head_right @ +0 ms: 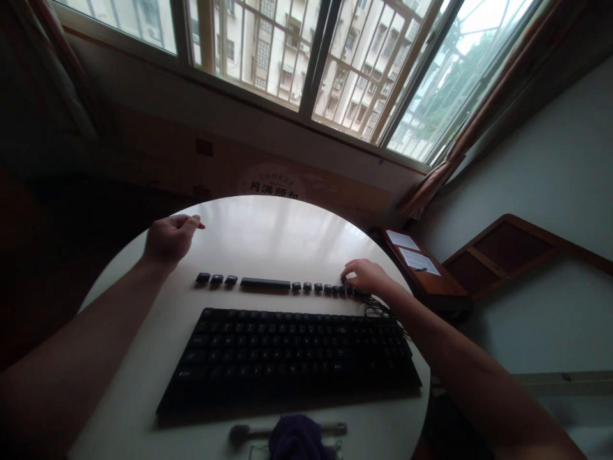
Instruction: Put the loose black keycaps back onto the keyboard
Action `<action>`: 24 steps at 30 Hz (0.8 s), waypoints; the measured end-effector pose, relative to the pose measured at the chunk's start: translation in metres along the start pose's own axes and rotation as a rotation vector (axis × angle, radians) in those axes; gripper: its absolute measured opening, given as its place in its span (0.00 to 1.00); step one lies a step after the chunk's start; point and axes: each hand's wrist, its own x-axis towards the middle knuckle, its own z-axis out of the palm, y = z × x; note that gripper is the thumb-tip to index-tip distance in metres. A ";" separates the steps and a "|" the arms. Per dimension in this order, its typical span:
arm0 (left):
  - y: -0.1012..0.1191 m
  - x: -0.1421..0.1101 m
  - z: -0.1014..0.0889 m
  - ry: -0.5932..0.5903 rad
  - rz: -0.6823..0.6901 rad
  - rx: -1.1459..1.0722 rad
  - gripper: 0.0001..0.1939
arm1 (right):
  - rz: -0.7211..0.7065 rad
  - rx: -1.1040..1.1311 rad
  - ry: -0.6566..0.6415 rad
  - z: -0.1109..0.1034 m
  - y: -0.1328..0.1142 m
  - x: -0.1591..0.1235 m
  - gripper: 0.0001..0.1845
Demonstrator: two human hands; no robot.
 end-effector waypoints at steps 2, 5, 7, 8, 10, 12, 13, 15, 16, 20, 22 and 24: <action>0.000 0.000 0.000 0.000 -0.006 0.007 0.15 | -0.009 0.004 0.036 -0.006 -0.002 -0.002 0.11; 0.001 0.000 -0.001 -0.011 -0.015 0.015 0.15 | -0.010 0.016 0.112 -0.023 -0.003 -0.019 0.12; 0.002 0.001 -0.001 -0.014 -0.017 0.014 0.15 | -0.010 0.025 0.150 -0.035 -0.004 -0.041 0.12; 0.002 0.001 -0.001 -0.013 -0.018 0.012 0.15 | -0.018 0.033 0.160 -0.039 -0.005 -0.055 0.12; 0.002 0.002 0.001 -0.009 -0.021 0.009 0.16 | -0.042 0.063 0.155 -0.044 -0.005 -0.087 0.13; 0.000 0.002 0.003 -0.003 -0.019 0.009 0.16 | -0.043 0.108 0.115 -0.041 -0.005 -0.120 0.13; -0.001 0.003 0.004 0.003 -0.016 0.010 0.16 | -0.024 0.129 0.090 -0.037 -0.004 -0.136 0.13; -0.003 0.004 0.006 0.017 -0.009 0.014 0.16 | 0.031 0.164 0.043 -0.025 0.000 -0.164 0.13; -0.005 0.005 0.006 0.021 -0.008 0.018 0.16 | 0.063 0.179 0.029 -0.018 0.003 -0.176 0.14; -0.007 0.005 0.006 -0.002 -0.021 0.042 0.14 | 0.151 0.242 0.020 0.006 0.015 -0.206 0.14; -0.006 0.004 0.004 -0.016 -0.033 0.051 0.14 | 0.163 0.271 0.036 0.012 0.019 -0.213 0.14; -0.004 0.002 0.003 -0.014 -0.039 0.060 0.14 | 0.165 0.295 0.048 0.015 0.019 -0.217 0.14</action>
